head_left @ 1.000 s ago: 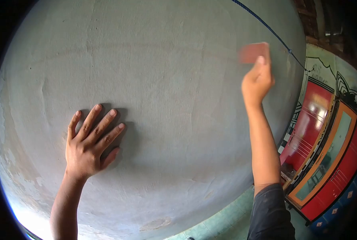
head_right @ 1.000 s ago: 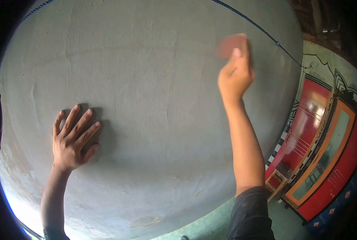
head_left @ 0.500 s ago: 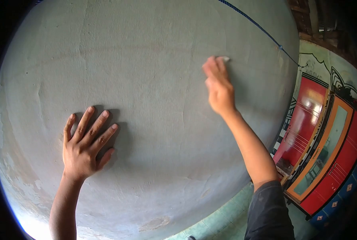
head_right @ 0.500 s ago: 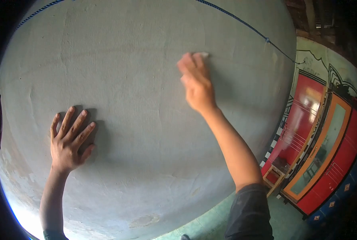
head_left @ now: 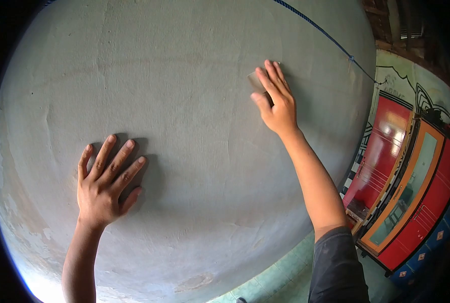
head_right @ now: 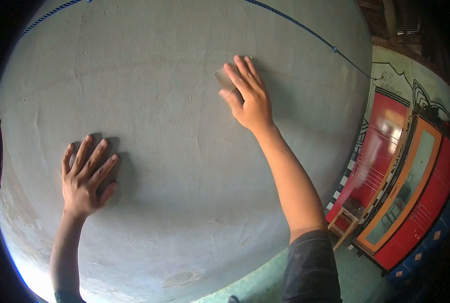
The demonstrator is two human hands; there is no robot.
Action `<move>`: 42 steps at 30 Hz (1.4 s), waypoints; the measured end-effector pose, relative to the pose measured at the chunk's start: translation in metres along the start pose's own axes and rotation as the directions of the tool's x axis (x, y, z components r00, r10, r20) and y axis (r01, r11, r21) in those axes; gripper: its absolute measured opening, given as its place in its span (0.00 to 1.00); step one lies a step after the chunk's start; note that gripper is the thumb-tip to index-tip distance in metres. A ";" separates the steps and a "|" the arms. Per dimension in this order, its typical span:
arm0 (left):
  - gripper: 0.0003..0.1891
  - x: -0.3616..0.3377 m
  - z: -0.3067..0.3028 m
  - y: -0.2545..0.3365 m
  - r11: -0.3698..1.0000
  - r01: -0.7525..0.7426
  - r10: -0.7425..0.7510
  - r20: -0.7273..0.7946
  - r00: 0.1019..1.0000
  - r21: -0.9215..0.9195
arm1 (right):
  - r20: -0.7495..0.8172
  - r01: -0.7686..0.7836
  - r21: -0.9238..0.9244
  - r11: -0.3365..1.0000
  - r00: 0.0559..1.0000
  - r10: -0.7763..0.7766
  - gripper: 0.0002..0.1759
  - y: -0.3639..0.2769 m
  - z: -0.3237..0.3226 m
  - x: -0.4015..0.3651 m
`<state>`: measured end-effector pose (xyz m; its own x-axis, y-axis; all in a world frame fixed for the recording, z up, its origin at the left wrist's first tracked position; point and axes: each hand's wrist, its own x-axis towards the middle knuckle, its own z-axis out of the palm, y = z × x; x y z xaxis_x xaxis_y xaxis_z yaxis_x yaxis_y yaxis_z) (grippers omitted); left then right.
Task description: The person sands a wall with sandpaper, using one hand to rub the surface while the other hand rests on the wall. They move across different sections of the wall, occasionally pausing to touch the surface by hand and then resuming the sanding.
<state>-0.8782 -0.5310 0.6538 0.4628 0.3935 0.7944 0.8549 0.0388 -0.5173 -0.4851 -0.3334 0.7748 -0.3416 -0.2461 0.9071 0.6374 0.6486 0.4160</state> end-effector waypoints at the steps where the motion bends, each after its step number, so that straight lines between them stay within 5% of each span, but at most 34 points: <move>1: 0.39 0.000 0.000 0.000 1.000 0.000 0.000 0.000 1.000 -0.002 | -0.012 -0.004 -0.007 1.000 1.000 0.004 0.27 -0.004 0.000 0.001; 9: 0.39 0.000 0.000 0.001 1.000 0.005 -0.005 -0.005 1.000 -0.005 | 0.000 -0.057 -0.085 0.995 0.998 0.057 0.26 -0.002 0.008 0.002; 15: 0.39 0.001 -0.002 0.001 1.000 0.009 -0.009 -0.006 1.000 -0.029 | -0.164 -0.273 -0.008 0.962 0.949 0.268 0.23 0.012 0.011 0.004; 19: 0.39 0.002 -0.002 0.001 1.000 0.011 -0.011 -0.009 1.000 -0.017 | -0.031 -0.056 0.003 0.998 0.998 0.056 0.23 0.013 0.009 -0.007; 23: 0.38 0.002 0.000 0.002 1.000 0.023 -0.024 -0.021 0.999 -0.006 | -0.159 -0.487 0.034 0.873 0.859 0.486 0.23 0.025 0.009 0.009; 24: 0.38 0.002 -0.001 0.003 0.999 0.034 -0.034 -0.021 0.999 -0.015 | -0.198 -0.395 0.011 0.919 0.900 0.389 0.23 0.018 0.014 0.010; 27: 0.38 0.002 -0.002 0.004 0.999 0.040 -0.041 -0.015 0.999 -0.016 | 0.010 -0.068 -0.004 0.998 0.998 0.068 0.24 -0.002 0.013 0.008; 29: 0.38 0.003 -0.001 0.001 1.000 0.015 -0.015 -0.022 1.000 -0.017 | -0.055 -0.114 0.087 0.990 0.991 0.119 0.24 0.020 0.010 0.006; 31: 0.38 0.001 -0.002 0.002 1.000 0.006 -0.007 -0.022 1.000 -0.022 | -0.215 -0.491 0.019 0.871 0.849 0.483 0.25 0.033 0.014 0.010; 33: 0.38 0.002 -0.003 0.001 1.000 0.008 -0.009 -0.018 1.000 -0.029 | -0.250 -0.423 -0.030 0.905 0.880 0.403 0.25 0.015 0.020 0.007; 36: 0.38 0.002 0.000 0.001 1.000 0.004 -0.004 -0.030 1.000 -0.014 | 0.072 0.002 0.034 0.999 0.997 -0.005 0.24 -0.011 0.011 -0.001; 39: 0.38 0.003 -0.002 0.002 1.000 0.004 -0.004 -0.036 0.999 -0.005 | -0.157 -0.364 0.202 0.909 0.904 0.397 0.23 0.021 0.011 -0.009; 40: 0.38 0.003 -0.002 0.003 1.000 0.014 -0.015 -0.029 0.999 -0.014 | -0.235 -0.583 0.153 0.798 0.763 0.602 0.22 0.024 0.011 -0.011; 42: 0.36 0.003 -0.003 0.002 0.999 0.029 -0.029 -0.014 0.999 -0.027 | -0.170 -0.344 0.059 0.937 0.922 0.349 0.22 0.012 0.015 -0.021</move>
<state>-0.8742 -0.5327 0.6563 0.4408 0.3794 0.8135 0.8739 0.0256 -0.4855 -0.4805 -0.3096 0.7593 0.0251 -0.1235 0.9920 0.6743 0.7347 0.0744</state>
